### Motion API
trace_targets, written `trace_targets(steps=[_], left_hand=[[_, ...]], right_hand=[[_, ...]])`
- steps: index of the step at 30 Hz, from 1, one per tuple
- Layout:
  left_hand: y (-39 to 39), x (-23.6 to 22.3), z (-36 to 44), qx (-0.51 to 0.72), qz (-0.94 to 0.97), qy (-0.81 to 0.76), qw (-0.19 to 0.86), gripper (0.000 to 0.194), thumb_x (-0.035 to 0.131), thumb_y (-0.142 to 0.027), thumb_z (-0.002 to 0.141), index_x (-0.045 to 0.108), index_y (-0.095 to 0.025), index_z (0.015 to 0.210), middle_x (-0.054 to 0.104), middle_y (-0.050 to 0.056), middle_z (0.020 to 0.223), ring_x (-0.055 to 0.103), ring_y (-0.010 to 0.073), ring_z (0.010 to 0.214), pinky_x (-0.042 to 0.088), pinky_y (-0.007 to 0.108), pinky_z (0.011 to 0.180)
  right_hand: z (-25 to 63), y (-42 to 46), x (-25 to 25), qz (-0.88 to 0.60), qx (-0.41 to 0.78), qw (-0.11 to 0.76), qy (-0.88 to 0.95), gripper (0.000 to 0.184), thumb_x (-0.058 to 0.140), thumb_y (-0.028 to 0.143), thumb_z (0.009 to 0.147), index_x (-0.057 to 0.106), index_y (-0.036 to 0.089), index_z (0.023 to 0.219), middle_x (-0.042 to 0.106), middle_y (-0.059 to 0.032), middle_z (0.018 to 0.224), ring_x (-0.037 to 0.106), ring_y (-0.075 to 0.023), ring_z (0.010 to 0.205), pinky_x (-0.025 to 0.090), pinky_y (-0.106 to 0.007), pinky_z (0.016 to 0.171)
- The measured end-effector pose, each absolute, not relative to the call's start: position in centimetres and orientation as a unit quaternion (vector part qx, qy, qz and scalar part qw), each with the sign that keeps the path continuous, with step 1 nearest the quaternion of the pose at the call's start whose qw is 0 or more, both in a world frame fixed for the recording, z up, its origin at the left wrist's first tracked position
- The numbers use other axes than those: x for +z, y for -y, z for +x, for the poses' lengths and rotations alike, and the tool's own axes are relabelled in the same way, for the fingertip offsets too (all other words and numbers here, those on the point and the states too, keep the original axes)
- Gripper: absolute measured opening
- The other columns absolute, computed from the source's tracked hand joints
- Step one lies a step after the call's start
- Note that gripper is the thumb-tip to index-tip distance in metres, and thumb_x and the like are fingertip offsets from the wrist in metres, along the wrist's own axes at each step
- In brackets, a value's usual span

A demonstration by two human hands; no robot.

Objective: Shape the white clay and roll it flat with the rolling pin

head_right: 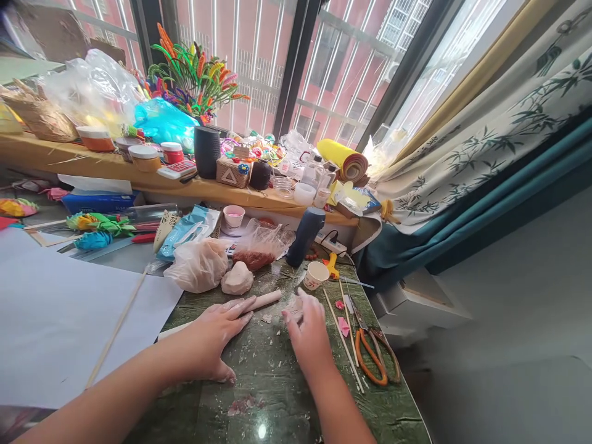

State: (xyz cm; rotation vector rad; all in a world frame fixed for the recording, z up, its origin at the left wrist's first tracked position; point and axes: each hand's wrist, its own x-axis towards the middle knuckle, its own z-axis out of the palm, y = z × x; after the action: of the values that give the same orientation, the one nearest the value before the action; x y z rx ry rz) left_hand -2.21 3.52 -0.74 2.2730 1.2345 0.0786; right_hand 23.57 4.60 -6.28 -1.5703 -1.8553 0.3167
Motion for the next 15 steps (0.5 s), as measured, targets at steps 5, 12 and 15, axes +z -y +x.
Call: trace_targets(steps=[5, 12, 15], left_hand=[[-3.4, -0.6, -2.2, 0.029, 0.841, -0.462, 0.279, 0.097, 0.088, -0.045, 0.055, 0.056, -0.021, 0.144, 0.017, 0.012, 0.169, 0.025, 0.0442, 0.151, 0.024, 0.057, 0.120], [-3.8, -1.4, -2.1, 0.045, 0.839, -0.471, 0.268, 0.103, 0.088, -0.048, 0.052, 0.056, -0.018, 0.144, 0.019, 0.017, 0.168, 0.025, 0.0445, 0.151, 0.026, 0.055, 0.119], [-3.9, -1.4, -2.1, 0.042, 0.841, -0.467, 0.271, 0.104, 0.088, -0.048, 0.051, 0.055, -0.017, 0.144, 0.021, 0.017, 0.168, 0.026, 0.0443, 0.151, 0.025, 0.054, 0.120]], right_hand=[[27.4, -3.6, -5.8, -0.570, 0.240, 0.333, 0.712, 0.051, 0.069, 0.043, 0.087, 0.058, 0.024, 0.133, 0.062, -0.0106, 0.133, 0.058, -0.0292, 0.123, 0.045, -0.046, 0.108], [26.5, -2.2, -7.0, -0.528, 0.231, 0.294, 0.763, 0.042, 0.077, 0.028, 0.082, 0.069, 0.026, 0.123, 0.068, -0.0097, 0.130, 0.061, -0.0299, 0.122, 0.046, -0.049, 0.108], [25.7, -3.0, -7.0, -0.506, 0.222, 0.297, 0.779, 0.041, 0.077, 0.027, 0.083, 0.070, 0.026, 0.123, 0.068, -0.0094, 0.132, 0.061, -0.0294, 0.122, 0.045, -0.050, 0.108]])
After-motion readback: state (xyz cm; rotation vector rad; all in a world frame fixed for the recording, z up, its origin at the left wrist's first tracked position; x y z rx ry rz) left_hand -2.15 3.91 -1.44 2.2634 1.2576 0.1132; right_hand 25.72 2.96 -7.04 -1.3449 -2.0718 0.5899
